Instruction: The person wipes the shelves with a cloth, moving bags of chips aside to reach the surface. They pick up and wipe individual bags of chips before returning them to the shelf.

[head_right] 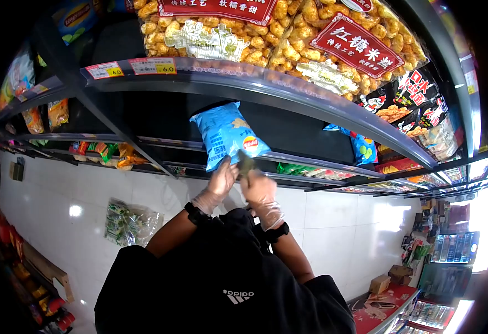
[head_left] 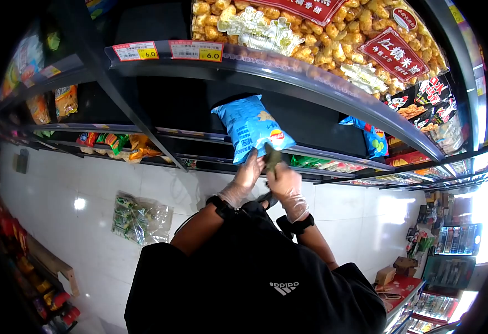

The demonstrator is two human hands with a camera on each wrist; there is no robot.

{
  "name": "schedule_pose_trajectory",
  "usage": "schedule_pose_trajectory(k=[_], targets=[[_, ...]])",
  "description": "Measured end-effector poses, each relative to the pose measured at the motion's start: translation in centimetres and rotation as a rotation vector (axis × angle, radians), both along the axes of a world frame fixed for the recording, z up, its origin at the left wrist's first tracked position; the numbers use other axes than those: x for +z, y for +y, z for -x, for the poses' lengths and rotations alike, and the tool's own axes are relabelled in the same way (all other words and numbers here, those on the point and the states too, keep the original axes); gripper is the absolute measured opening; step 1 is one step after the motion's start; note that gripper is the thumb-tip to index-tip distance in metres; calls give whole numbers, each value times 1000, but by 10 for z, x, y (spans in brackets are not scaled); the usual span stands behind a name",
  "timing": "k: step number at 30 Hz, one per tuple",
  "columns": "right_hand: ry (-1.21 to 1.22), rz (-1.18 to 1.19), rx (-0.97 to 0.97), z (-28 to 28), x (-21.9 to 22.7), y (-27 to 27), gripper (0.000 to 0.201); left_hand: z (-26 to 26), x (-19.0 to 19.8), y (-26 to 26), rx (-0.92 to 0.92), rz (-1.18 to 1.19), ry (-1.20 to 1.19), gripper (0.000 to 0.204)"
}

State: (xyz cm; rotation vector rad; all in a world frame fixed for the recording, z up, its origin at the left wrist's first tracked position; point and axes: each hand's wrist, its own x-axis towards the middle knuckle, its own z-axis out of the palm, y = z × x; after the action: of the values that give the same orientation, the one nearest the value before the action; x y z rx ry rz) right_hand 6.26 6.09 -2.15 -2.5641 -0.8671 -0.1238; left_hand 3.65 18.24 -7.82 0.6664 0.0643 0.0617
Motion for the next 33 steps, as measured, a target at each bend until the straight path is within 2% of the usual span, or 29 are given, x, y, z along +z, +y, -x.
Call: schedule_pose_trajectory(k=[2, 4, 6, 8, 10, 11, 12, 14, 16, 18, 20, 21, 22, 25, 26, 27, 28, 29, 31, 33], targets=[[23, 54, -172, -16, -6, -16, 20, 2, -1, 5, -36, 28, 71, 66], [45, 83, -184, -13, 10, -17, 20, 4, 5, 6, -71, -27, 67, 67], [91, -20, -269, -7, 25, -17, 18, 3, 6, 5, -87, -42, 26, 68], [-15, -173, -193, 0, 23, -11, 16, 2, 6, 2, -64, -23, 39, 66], [-86, -109, 33, 8, 12, -1, 15, 1, 7, -3, 42, 11, 87, 64], [-66, -84, 72, 10, 7, 3, 17, -3, -7, 4, -10, 16, -114, 61], [-64, -87, 68, 6, 1, 1, 17, -1, -5, 5, -14, 13, -112, 61], [-37, 44, -163, -10, -15, -13, 21, 5, 5, 6, -3, 126, 72, 61], [113, 227, -355, -32, -19, -38, 23, 10, 16, 13, -46, 75, 10, 65], [139, 160, -461, -43, -19, -67, 24, 7, 14, 18, -49, 7, -52, 70], [333, -77, -639, -33, 18, -62, 22, 10, 16, 19, -31, -11, -21, 70], [151, -118, -566, -32, 17, -61, 16, 10, 14, 17, -31, -18, 4, 70], [152, -117, -566, -30, 15, -60, 16, 9, 12, 16, -35, -28, 28, 69], [-78, -271, -137, -6, 23, -28, 11, 8, 11, 12, -59, -16, 45, 69], [-104, -202, -5, 0, 25, -16, 11, 9, 10, 12, -65, -19, 60, 69], [-92, -109, -17, -1, 21, -8, 12, 11, 10, 9, 8, 8, 213, 64], [-80, -17, -25, -5, 15, -3, 13, 12, 9, 11, 3, 1, 219, 64], [47, 8, -133, -14, 10, -6, 17, 12, 8, 18, -52, -121, 144, 61], [108, 96, -208, -26, 7, -16, 20, 10, 3, 24, -142, -327, 69, 56], [140, 149, -346, -36, 4, -30, 24, 17, 2, 34, -101, -276, 75, 49]])
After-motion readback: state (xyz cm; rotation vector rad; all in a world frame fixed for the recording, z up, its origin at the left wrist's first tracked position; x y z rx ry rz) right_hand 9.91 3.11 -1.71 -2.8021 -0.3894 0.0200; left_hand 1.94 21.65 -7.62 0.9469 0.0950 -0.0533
